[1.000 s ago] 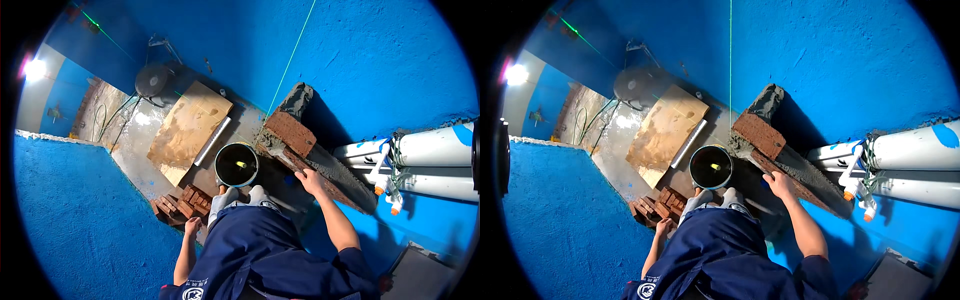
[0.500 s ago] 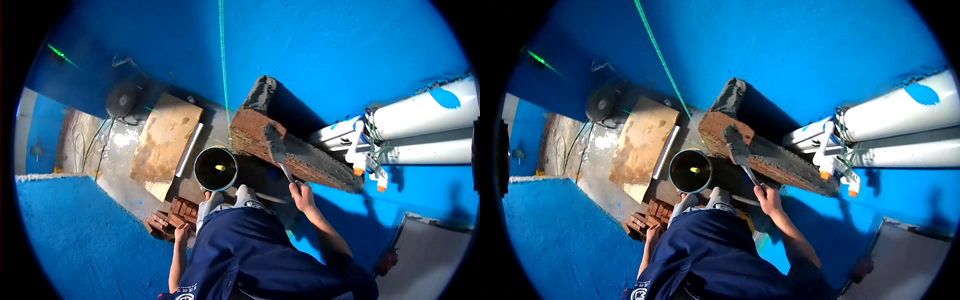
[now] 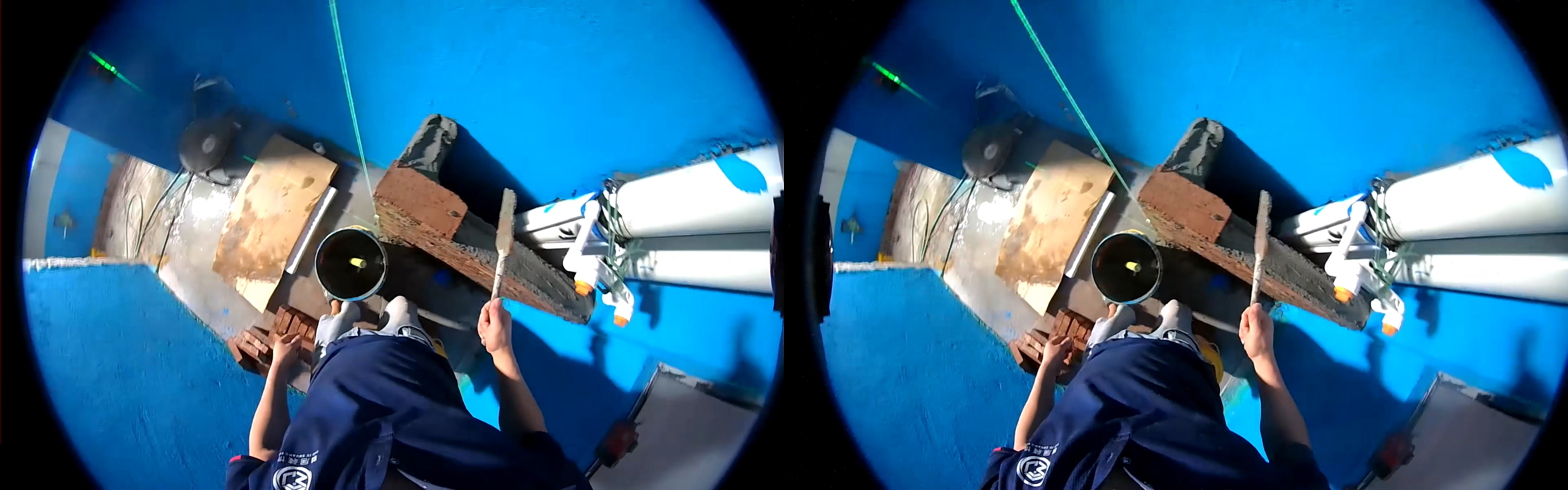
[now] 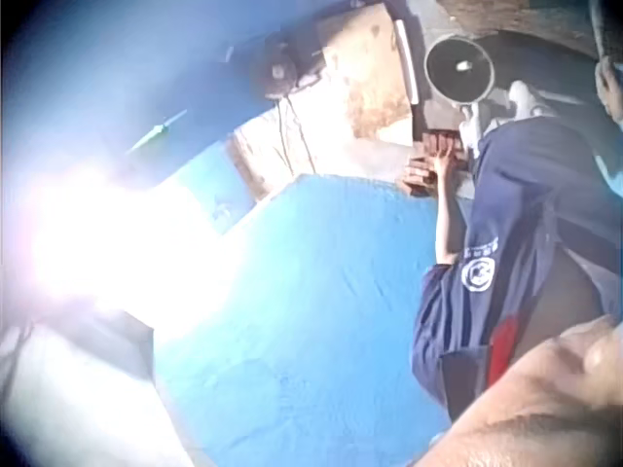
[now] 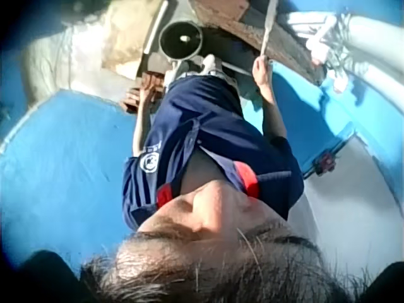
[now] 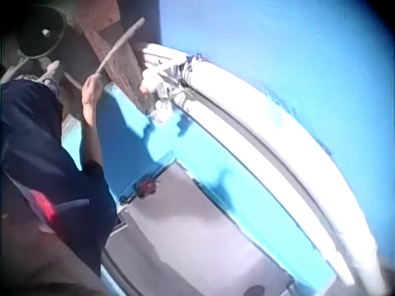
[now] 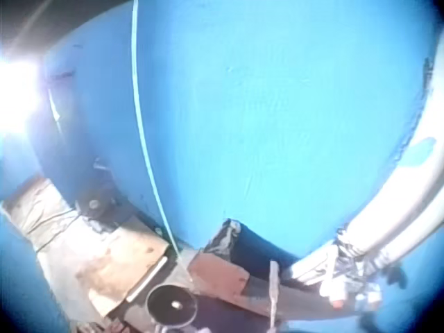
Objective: The person applies mortar to a brick column using a trowel and places bricks onto the mortar, following a laser guide and a string line. They then use a brush to clean the surface of the bricks and measure the progress with a ruler.
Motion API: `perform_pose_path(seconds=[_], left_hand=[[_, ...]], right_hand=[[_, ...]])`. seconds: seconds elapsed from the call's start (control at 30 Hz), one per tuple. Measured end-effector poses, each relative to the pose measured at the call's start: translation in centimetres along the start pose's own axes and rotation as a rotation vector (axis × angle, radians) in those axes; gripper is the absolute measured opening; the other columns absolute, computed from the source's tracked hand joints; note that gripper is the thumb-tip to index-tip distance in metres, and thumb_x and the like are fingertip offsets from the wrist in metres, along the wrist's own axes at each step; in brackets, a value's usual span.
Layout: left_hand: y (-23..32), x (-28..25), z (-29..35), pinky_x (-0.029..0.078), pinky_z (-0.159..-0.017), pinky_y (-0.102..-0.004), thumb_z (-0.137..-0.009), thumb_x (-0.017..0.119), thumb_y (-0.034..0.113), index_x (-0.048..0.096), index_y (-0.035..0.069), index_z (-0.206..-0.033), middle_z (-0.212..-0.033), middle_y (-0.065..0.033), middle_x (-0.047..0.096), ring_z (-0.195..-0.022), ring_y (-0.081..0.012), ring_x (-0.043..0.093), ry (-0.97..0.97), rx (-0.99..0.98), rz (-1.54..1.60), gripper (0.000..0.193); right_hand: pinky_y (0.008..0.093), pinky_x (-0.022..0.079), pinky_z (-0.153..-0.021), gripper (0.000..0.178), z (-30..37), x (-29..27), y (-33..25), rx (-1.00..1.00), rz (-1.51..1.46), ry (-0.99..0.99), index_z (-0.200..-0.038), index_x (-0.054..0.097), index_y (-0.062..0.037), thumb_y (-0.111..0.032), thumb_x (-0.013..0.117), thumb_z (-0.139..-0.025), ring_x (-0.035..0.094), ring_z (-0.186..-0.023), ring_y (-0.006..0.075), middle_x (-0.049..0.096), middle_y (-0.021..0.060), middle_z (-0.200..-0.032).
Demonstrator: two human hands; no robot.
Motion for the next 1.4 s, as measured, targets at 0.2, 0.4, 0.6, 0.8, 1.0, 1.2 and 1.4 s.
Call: perform_pose_path(seconds=[0.2, 0.4, 0.6, 0.8, 1.0, 1.2, 1.4], left_hand=[[-6.3, -1.7, 1.5, 0.043, -0.054, -0.0242, -0.086, 0.063, 0.018, 0.066, -0.002, -0.089, -0.069, -0.001, 0.06, -0.06, -0.0096, 0.055, 0.08, -0.051, 0.118, 0.02], [-11.7, 0.4, 4.0, 0.036, -0.043, -0.0232, -0.085, 0.064, 0.019, 0.067, 0.003, -0.09, -0.063, -0.002, 0.059, -0.048, -0.0093, 0.049, 0.105, -0.167, 0.052, 0.017], [-11.2, 0.5, 3.9, 0.033, -0.043, -0.0226, -0.086, 0.062, 0.017, 0.067, 0.002, -0.09, -0.065, -0.001, 0.06, -0.05, -0.008, 0.049, 0.06, -0.163, 0.075, 0.017], [-6.1, 0.3, 1.8, 0.04, -0.052, -0.0233, -0.088, 0.061, 0.016, 0.066, 0.001, -0.087, -0.068, -0.0007, 0.059, -0.056, -0.0089, 0.051, 0.007, 0.009, 0.162, 0.016], [-7.0, 0.1, 1.7, 0.045, -0.059, -0.0257, -0.088, 0.063, 0.018, 0.065, -0.002, -0.098, -0.078, -0.0036, 0.063, -0.067, -0.0109, 0.058, 0.021, 0.051, 0.145, 0.023], [-10.7, -0.5, 2.8, 0.051, -0.073, -0.0303, -0.083, 0.067, 0.03, 0.068, 0.001, -0.104, -0.093, -0.0105, 0.07, -0.082, -0.0167, 0.064, 0.115, -0.067, -0.004, 0.036], [-16.9, -1.0, 4.0, 0.051, -0.068, -0.0346, -0.079, 0.068, 0.032, 0.071, 0.001, -0.094, -0.081, -0.011, 0.069, -0.071, -0.0209, 0.065, 0.25, -0.189, 0.002, 0.034]], right_hand=[[0.0241, 0.029, -0.04, 0.035, 5.6, 1.6, -2.6, 0.441, -0.342, 0.065, -0.078, 0.045, -0.0131, -0.042, 0.043, -0.098, 0.034, -0.042, 0.0081, 0.036, -0.0036, -0.055], [0.0255, 0.029, -0.043, 0.032, 5.2, 1.6, -1.0, 0.583, -0.59, 0.132, -0.076, 0.043, -0.0161, -0.04, 0.046, -0.097, 0.033, -0.043, 0.0092, 0.034, -0.0051, -0.055], [0.0255, 0.031, -0.043, 0.033, 4.0, 6.6, -0.8, 0.621, -0.59, 0.031, -0.076, 0.042, -0.0165, -0.042, 0.045, -0.097, 0.033, -0.043, 0.0092, 0.034, -0.0045, -0.057], [0.0241, 0.033, -0.043, 0.032, 2.4, 10.7, -1.8, 0.603, -0.61, -0.038, -0.077, 0.043, -0.0152, -0.04, 0.045, -0.098, 0.035, -0.044, 0.0081, 0.036, -0.0046, -0.057], [0.0234, 0.031, -0.044, 0.03, 2.6, 12.1, -3.0, 0.567, -0.508, -0.051, -0.077, 0.044, -0.0149, -0.037, 0.047, -0.098, 0.035, -0.045, 0.0077, 0.035, -0.0049, -0.057], [0.0236, 0.024, -0.038, 0.035, 5.9, 12.6, -4.5, 0.296, -0.312, 0.057, -0.067, 0.036, -0.0154, -0.032, 0.044, -0.097, 0.027, -0.042, 0.007, 0.029, -0.0055, -0.054], [0.0244, 0.02, -0.034, 0.045, 4.0, 9.3, -0.8, 0.329, 0.017, 0.108, -0.064, 0.031, -0.0168, -0.04, 0.054, -0.094, 0.022, -0.037, 0.0066, 0.023, -0.0055, -0.05]])
Point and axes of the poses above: each hand's wrist, its own z-axis away from the middle knuckle, its own x-axis out of the palm, y = z × x, the point moved 6 cm from there along -z, towards the middle knuckle
